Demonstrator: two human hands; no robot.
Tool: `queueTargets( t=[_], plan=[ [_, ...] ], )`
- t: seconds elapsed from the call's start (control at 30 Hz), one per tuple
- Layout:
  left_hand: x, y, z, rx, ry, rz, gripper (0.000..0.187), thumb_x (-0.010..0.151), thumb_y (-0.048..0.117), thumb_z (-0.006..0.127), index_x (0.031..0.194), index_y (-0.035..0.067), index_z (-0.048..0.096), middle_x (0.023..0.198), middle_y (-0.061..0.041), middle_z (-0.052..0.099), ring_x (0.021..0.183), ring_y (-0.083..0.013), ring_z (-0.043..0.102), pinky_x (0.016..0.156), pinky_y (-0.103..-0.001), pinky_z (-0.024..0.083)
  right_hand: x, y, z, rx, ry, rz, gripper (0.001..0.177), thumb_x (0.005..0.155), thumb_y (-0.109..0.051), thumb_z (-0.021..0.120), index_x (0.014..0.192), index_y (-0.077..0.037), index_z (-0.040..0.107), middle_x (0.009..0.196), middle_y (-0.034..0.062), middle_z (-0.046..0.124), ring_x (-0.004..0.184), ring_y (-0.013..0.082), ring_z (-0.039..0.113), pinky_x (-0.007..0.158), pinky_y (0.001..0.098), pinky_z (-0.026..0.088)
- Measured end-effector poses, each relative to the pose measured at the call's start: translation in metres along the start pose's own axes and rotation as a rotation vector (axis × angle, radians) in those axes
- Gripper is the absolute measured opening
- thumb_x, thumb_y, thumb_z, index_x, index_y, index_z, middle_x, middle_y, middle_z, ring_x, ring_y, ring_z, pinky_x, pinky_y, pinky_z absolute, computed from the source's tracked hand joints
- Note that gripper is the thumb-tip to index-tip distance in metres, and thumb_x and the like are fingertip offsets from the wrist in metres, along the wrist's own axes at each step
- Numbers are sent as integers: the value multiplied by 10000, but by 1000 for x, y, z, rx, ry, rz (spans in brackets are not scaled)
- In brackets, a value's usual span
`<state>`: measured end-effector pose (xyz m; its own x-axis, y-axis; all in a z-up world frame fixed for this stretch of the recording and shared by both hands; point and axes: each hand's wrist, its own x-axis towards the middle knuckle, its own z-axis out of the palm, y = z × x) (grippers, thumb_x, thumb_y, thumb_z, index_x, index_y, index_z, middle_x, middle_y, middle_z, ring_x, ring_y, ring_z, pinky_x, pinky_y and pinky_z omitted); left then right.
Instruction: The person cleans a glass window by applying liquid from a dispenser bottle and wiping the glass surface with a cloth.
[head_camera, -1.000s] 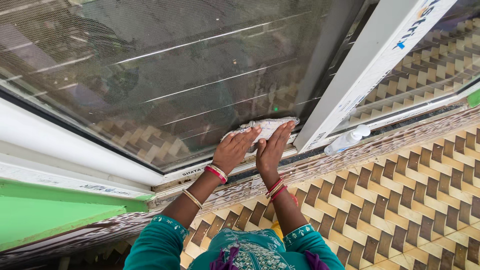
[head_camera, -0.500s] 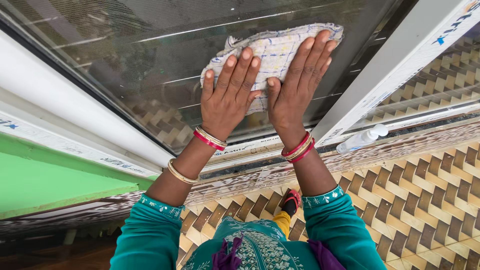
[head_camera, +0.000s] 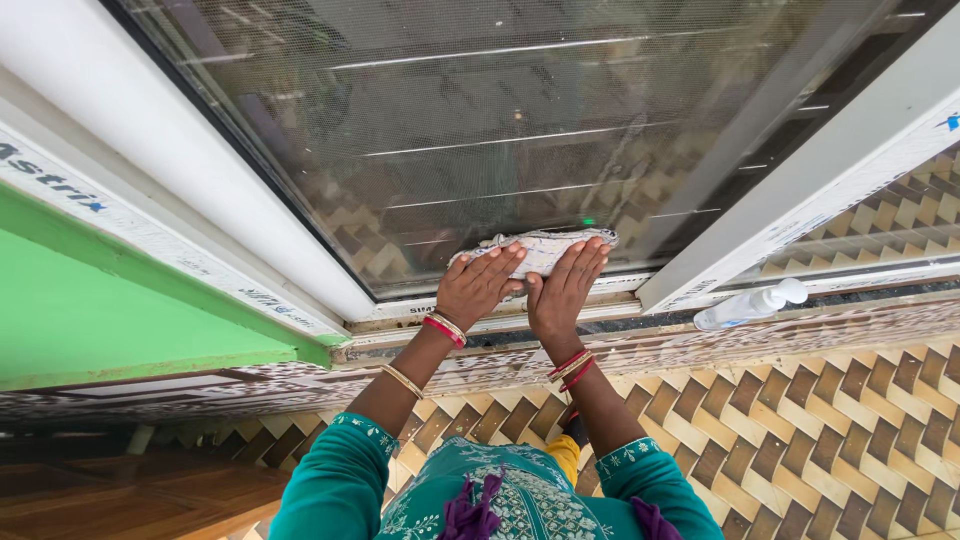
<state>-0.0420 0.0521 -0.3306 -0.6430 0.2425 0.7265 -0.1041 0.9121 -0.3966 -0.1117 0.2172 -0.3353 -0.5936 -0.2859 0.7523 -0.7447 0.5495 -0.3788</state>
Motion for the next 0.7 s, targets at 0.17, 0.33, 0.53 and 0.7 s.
queueTargets(
  t=[0.17,0.33,0.53,0.7],
  plan=[
    [89,-60,-54,28,161,-183,665,1167,629,224,1672,213,347,1731,2,231,1620,-207,95,1314,-491,-6,118,-56,-58,-88,114,-154,805,1146,-568,312,1673,-15,56,1736,237,4,1610,430,-33,1309,612,-24],
    [131,-101,-90,24,165,-267,713,1142,624,184,1695,185,280,1742,-14,201,1634,-222,72,1332,-498,-10,175,-92,-86,-154,116,-193,797,1176,-598,309,1707,-60,55,1744,180,10,1610,361,-29,1316,556,-49],
    [9,-50,-16,10,121,-288,681,1170,624,301,1692,188,247,1773,-18,88,1642,-216,24,1334,-491,-4,65,-41,-9,-145,34,-300,764,1166,-527,399,1687,-47,112,1748,198,25,1635,390,-50,1306,655,-17],
    [-97,-7,38,-33,36,-334,677,1133,603,366,1664,187,310,1759,-12,108,1634,-201,45,1323,-501,19,-25,-14,48,-200,-71,-383,719,1162,-473,465,1676,-47,199,1752,176,48,1631,351,-56,1298,670,0]
  ],
)
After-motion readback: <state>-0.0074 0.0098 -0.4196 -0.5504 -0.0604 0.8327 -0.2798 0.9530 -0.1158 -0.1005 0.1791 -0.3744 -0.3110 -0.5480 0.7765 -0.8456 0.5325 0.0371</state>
